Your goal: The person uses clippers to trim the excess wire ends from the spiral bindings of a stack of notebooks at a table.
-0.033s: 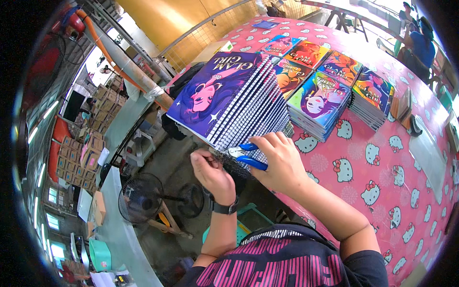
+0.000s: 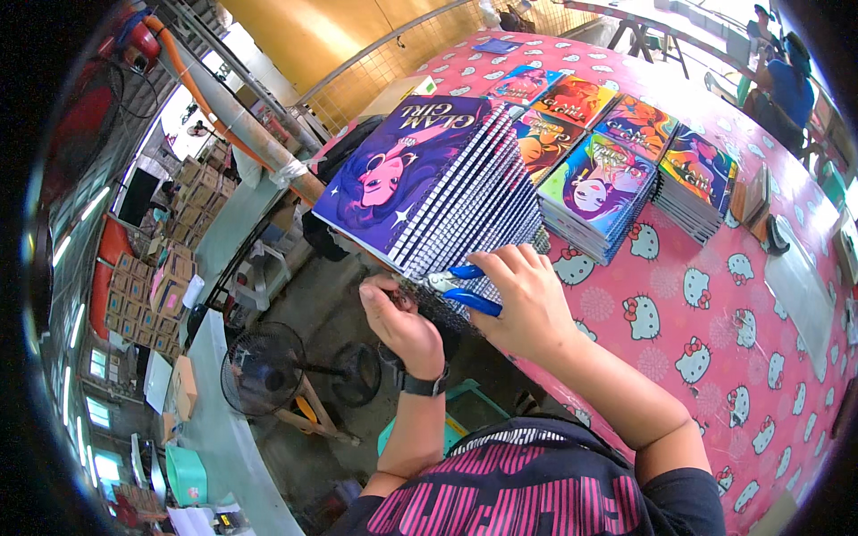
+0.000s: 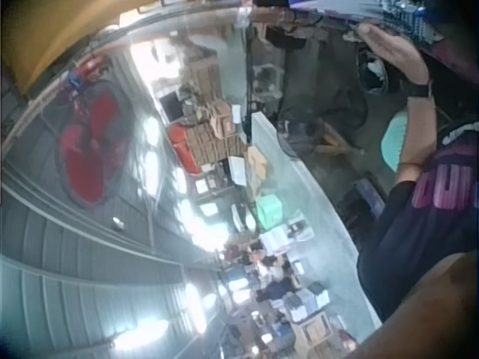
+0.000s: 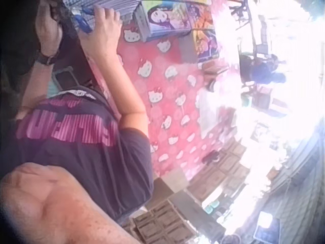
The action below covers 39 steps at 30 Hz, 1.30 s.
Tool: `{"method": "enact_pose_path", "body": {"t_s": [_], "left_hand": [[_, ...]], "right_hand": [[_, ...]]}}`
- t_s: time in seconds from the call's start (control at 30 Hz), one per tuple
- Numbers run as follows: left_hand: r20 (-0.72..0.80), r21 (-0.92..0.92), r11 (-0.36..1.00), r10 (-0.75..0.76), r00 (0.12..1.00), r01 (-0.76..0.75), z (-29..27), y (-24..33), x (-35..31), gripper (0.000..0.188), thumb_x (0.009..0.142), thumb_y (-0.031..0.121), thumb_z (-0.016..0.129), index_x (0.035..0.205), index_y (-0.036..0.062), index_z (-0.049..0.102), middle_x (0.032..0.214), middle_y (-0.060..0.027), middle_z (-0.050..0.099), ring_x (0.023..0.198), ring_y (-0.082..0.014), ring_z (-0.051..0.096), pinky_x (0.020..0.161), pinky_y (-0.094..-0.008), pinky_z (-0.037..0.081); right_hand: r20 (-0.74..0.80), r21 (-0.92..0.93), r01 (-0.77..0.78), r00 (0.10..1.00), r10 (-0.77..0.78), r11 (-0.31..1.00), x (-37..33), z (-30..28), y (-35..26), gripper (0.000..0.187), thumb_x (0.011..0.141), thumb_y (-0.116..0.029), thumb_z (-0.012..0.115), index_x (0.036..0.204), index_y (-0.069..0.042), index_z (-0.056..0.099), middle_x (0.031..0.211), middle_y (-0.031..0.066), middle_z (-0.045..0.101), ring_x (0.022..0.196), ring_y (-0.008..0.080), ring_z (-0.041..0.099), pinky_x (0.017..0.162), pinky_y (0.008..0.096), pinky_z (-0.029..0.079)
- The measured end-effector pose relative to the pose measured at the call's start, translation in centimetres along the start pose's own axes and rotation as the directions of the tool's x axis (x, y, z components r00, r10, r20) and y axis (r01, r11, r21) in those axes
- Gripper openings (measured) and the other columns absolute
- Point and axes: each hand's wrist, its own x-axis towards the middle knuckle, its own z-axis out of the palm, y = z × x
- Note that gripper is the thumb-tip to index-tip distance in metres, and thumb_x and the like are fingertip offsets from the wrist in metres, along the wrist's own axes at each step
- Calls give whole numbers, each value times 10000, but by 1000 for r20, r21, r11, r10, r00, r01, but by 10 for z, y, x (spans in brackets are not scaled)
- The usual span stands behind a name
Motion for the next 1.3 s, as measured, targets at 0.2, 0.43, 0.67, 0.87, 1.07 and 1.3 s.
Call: {"method": "enact_pose_path", "body": {"t_s": [0.2, 0.43, 0.67, 0.87, 1.07, 1.3], "left_hand": [[3, 231, 891, 401, 916, -391, 19, -25, -1, 398, 998, 402, 343, 937, 16, 414, 953, -75, 418, 822, -140, 410, 756, -296, 377], [-43, 337, 841, 463, 885, -424, 16, -20, 7, 349, 993, 314, 408, 823, 14, 459, 676, -37, 437, 575, -128, 401, 526, -271, 342], [-38, 371, 823, 476, 879, -430, 13, -22, 9, 386, 1007, 273, 373, 732, 14, 449, 622, -45, 453, 530, -146, 404, 502, -285, 345], [-74, 340, 863, 421, 904, -374, 17, -25, 9, 401, 1010, 275, 373, 718, 13, 456, 615, -50, 473, 536, -144, 421, 504, -288, 353], [-74, 298, 882, 402, 913, -364, 15, -24, 10, 406, 1009, 285, 386, 721, 11, 469, 618, -51, 482, 543, -137, 431, 509, -286, 361], [-82, 317, 893, 362, 929, -320, 14, -23, 8, 401, 1008, 280, 389, 729, 4, 474, 634, -51, 504, 562, -128, 439, 521, -288, 368]], "right_hand": [[116, 31, -69, 991, 65, 997, -2, 5, 7, 468, 606, -189, 750, 1027, -84, 574, 878, 83, 554, 855, 275, 544, 751, 390, 439], [-11, -112, 51, 999, -52, 992, -1, 2, 11, 482, 603, -201, 760, 1035, -69, 591, 856, 88, 548, 844, 269, 545, 759, 374, 426], [131, 61, -59, 990, 50, 996, -3, 11, 14, 454, 569, -167, 772, 980, -66, 607, 802, 81, 551, 788, 270, 557, 712, 376, 441], [-12, -59, 62, 998, -63, 996, -3, 7, 14, 472, 585, -173, 766, 1012, -86, 586, 838, 75, 548, 836, 266, 551, 727, 383, 436], [67, -76, 3, 998, 2, 997, -7, 9, 13, 536, 590, -200, 766, 1076, -105, 560, 883, 72, 525, 888, 260, 522, 766, 391, 411], [57, -47, 23, 998, -20, 999, -6, 10, 14, 433, 582, -155, 739, 978, -67, 588, 837, 89, 556, 798, 286, 555, 691, 381, 447]]}}
